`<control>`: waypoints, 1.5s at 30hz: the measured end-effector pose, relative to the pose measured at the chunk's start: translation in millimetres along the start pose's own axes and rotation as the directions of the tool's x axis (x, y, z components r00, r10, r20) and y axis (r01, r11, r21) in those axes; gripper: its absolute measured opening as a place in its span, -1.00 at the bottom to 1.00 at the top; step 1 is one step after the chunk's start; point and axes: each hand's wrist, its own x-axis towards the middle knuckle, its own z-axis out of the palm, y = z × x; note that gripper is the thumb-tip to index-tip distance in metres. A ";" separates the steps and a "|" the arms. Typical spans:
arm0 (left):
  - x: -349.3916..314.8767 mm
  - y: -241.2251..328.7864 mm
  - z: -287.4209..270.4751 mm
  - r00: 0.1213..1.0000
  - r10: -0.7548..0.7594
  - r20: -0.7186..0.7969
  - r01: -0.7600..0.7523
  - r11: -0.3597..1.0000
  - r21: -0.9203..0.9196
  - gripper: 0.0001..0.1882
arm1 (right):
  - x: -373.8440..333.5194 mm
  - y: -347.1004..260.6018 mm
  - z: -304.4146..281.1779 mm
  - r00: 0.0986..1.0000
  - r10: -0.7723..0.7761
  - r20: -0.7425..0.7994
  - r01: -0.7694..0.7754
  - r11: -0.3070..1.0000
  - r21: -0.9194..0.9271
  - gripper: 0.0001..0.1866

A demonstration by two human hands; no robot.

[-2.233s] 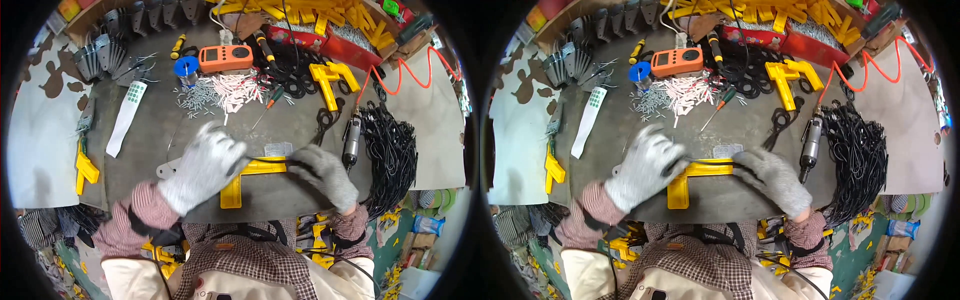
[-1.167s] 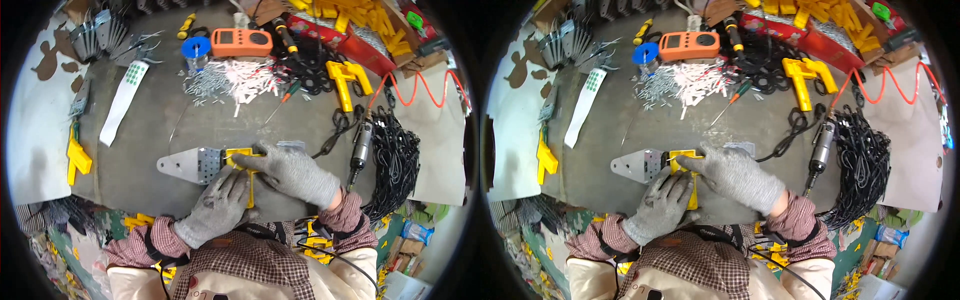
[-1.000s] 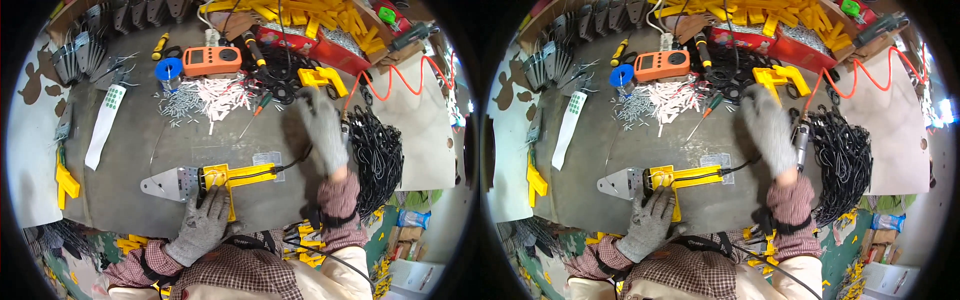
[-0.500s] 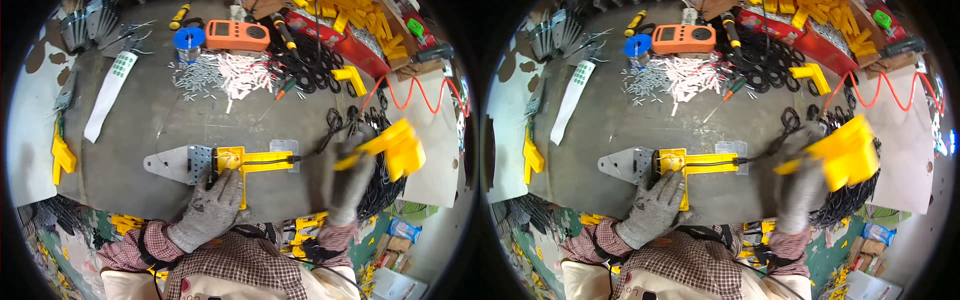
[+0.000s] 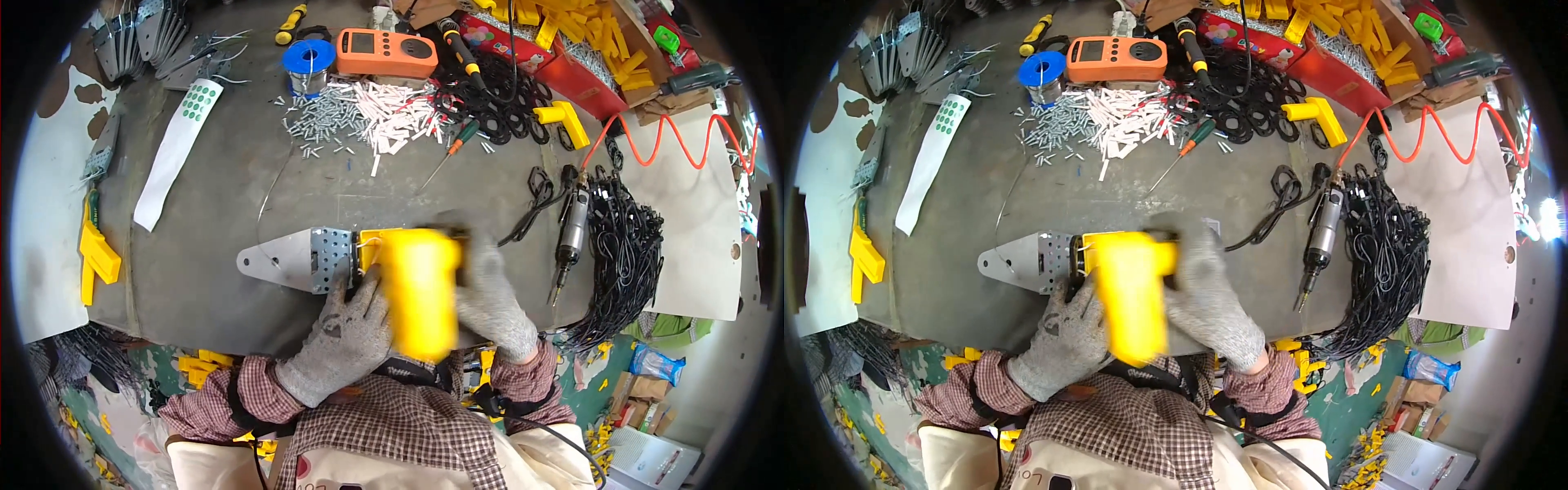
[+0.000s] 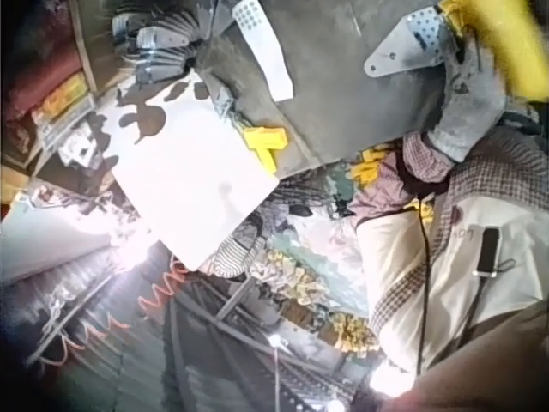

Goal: Assembling electronic hardware components into yellow plastic housings using various tools.

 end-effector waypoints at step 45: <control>106.6 -155.9 -28.1 0.810 -0.545 -0.218 0.506 0.836 -0.212 -0.74 | 197.0 -24.0 24.5 0.933 -0.341 0.113 0.359 0.868 -0.344 -0.77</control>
